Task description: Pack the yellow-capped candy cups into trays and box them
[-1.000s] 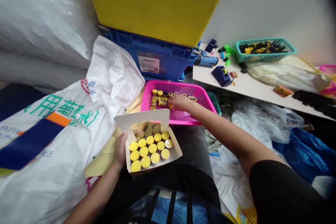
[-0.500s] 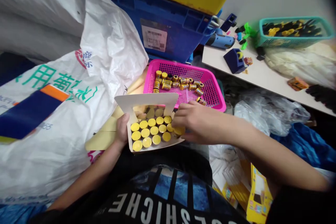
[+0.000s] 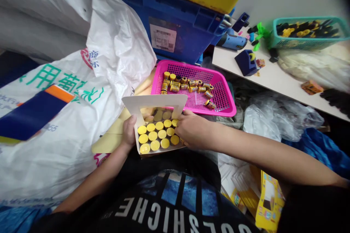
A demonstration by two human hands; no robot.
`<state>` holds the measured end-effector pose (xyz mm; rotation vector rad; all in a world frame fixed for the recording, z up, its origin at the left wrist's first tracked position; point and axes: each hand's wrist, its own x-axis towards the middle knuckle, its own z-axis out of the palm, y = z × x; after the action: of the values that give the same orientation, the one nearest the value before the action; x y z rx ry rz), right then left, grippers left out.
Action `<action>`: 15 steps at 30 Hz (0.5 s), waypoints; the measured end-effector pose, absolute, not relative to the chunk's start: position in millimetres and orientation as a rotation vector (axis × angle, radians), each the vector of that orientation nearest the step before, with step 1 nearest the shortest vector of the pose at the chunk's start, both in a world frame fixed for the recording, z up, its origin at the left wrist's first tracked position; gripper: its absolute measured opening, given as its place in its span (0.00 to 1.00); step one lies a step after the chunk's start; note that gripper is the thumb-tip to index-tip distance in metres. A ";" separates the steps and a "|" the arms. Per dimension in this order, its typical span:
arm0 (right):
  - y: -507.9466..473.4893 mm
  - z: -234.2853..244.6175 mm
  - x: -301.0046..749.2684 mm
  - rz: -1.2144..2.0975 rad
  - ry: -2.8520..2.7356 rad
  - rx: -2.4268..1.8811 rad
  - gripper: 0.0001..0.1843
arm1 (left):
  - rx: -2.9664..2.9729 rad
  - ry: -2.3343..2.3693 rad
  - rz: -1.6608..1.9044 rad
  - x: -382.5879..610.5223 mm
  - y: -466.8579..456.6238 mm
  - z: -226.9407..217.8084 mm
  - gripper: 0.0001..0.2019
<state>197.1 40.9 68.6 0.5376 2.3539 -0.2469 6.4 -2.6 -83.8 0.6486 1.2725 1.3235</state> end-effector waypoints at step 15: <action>42.5 71.8 244.5 -0.471 2.758 0.902 0.17 | 0.592 1.342 1.322 0.8 -6.4 -77.9 0.25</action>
<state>244.5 42.5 71.8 0.9021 2.7584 -0.4707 0.8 -6.4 -77.9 0.5915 1.3420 1.3221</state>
